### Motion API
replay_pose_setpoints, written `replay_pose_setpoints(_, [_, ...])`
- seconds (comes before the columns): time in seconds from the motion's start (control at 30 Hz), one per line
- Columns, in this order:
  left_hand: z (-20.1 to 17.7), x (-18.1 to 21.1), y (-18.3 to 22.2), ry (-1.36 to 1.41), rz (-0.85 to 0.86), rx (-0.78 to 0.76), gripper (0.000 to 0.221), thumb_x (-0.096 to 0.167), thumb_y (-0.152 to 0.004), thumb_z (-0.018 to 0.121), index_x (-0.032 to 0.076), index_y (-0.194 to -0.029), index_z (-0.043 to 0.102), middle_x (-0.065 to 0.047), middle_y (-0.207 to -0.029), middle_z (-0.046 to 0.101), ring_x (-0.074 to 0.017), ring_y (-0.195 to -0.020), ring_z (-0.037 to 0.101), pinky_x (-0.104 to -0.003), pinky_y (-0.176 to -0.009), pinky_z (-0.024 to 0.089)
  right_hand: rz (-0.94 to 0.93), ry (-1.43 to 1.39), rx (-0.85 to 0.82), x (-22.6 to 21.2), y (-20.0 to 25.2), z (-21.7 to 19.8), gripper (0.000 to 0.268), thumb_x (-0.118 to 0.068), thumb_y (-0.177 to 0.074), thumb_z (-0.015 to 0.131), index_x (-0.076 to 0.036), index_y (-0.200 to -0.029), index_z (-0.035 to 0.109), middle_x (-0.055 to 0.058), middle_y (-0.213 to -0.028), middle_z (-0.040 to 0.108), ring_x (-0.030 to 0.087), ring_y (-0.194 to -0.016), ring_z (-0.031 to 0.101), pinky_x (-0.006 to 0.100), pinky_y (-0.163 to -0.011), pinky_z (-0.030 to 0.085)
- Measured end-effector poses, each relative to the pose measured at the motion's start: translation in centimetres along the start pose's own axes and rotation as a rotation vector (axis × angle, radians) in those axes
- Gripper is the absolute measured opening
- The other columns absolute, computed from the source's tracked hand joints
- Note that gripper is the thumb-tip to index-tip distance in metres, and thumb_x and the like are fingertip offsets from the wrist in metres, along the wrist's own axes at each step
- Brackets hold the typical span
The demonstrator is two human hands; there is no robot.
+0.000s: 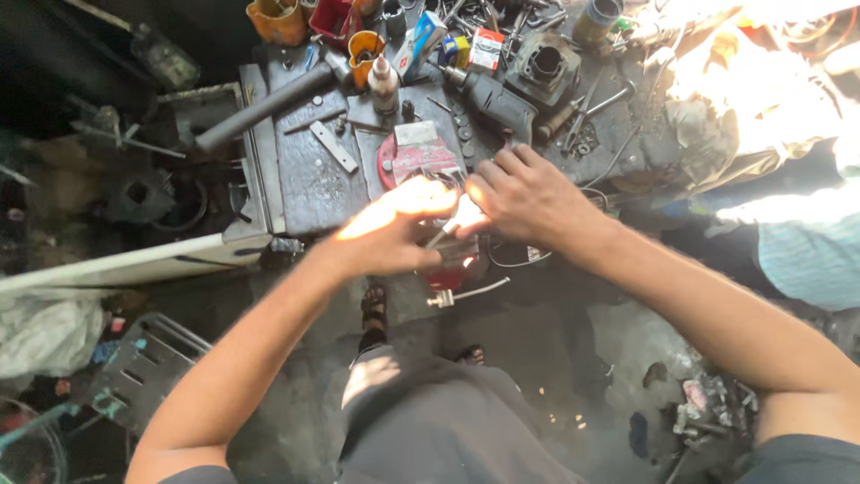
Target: The person uses a T-handle wrench to tighten bolts on a metal engine block secured in a red bench vise. They repeatedly adjust the wrench and rotate the handle to secure the fasteners on the component.
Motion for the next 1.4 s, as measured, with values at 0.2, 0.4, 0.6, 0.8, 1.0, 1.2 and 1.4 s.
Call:
replay_pose_setpoints(0.2, [1.5, 0.2, 0.5, -0.089, -0.102, 0.056, 0.049, 0.022, -0.076, 0.078, 0.004, -0.119, 0.063, -0.012, -0.101, 0.061, -0.034, -0.102, 0.056, -0.046, -0.092, 0.046, -0.102, 0.059, 0.046, 1.3, 0.1, 0.4, 0.016, -0.027, -0.086, 0.064, -0.012, -0.09, 0.064, 0.004, -0.092, 0.064, 0.02, -0.085, 0.062, 0.034, -0.078, 0.049])
replay_pose_setpoints(0.4, [-3.5, -2.6, -4.0, 0.188, 0.335, -0.288, 0.057, 0.018, -0.066, 0.075, 0.001, -0.119, 0.061, -0.016, -0.108, 0.06, -0.0397, -0.108, 0.054, -0.048, -0.094, 0.046, 0.296, 0.137, -0.135, -3.5, 0.0, -1.6, 0.01, -0.02, -0.086, 0.061, -0.01, -0.086, 0.064, 0.004, -0.076, 0.059, 0.021, -0.074, 0.062, 0.035, -0.069, 0.048])
replay_pose_setpoints(0.6, [-5.0, -5.1, -6.2, 0.366, 0.431, -0.498, 0.061, 0.014, -0.067, 0.073, -0.001, -0.125, 0.06, -0.02, -0.121, 0.061, -0.0397, -0.115, 0.053, -0.048, -0.099, 0.046, 0.608, 0.164, -0.09, -6.8, -0.1, -1.1, 0.009, -0.019, -0.085, 0.059, -0.01, -0.084, 0.06, 0.006, -0.076, 0.055, 0.023, -0.077, 0.061, 0.036, -0.069, 0.046])
replay_pose_setpoints(0.8, [-4.7, -5.3, -9.0, 0.296, 0.527, -0.676, 0.067, 0.01, -0.064, 0.071, 0.001, -0.13, 0.06, -0.016, -0.11, 0.061, -0.038, -0.112, 0.053, -0.046, -0.095, 0.047, 0.8, 0.272, -0.121, -8.8, -1.3, -1.2, 0.015, -0.021, -0.086, 0.06, -0.008, -0.092, 0.064, 0.004, -0.075, 0.053, 0.021, -0.07, 0.055, 0.035, -0.067, 0.044])
replay_pose_setpoints(1.0, [-3.5, -7.1, -14.3, 0.345, 0.741, -1.131, 0.092, 0.014, -0.062, 0.076, 0.006, -0.15, 0.051, -0.015, -0.11, 0.064, -0.0356, -0.104, 0.054, -0.048, -0.098, 0.047, 1.283, 0.257, -0.245, -13.0, -4.5, -0.9, 0.016, -0.021, -0.089, 0.065, -0.006, -0.094, 0.063, 0.008, -0.079, 0.057, 0.025, -0.075, 0.059, 0.039, -0.07, 0.047])
replay_pose_setpoints(1.2, [-6.4, -7.0, -13.2, -0.017, 0.704, -0.865, 0.077, 0.039, -0.09, 0.078, 0.012, -0.154, 0.043, -0.017, -0.146, 0.053, -0.0336, -0.133, 0.05, -0.044, -0.112, 0.038, 1.522, -0.064, 0.837, -17.2, -4.8, -1.1, 0.031, -0.029, -0.115, 0.052, 0.001, -0.123, 0.058, 0.019, -0.121, 0.063, 0.029, -0.118, 0.064, 0.04, -0.109, 0.051])
replay_pose_setpoints(1.4, [-5.8, -5.1, -16.8, -0.478, 1.593, -0.491, 0.071, 0.02, -0.08, 0.061, 0.021, -0.149, 0.048, -0.007, -0.155, 0.046, -0.0252, -0.143, 0.041, -0.042, -0.117, 0.035, 1.368, -1.991, 1.575, -18.9, -8.8, 4.7, 0.081, -0.06, -0.104, 0.019, 0.005, -0.149, 0.04, 0.022, -0.147, 0.053, 0.034, -0.135, 0.052, 0.048, -0.118, 0.038])
Point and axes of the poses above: each hand's wrist, its own y-axis away from the middle knuckle, its own z-axis out of the palm, x = y × z, the point moved 1 cm from there along -y, towards the middle knuckle
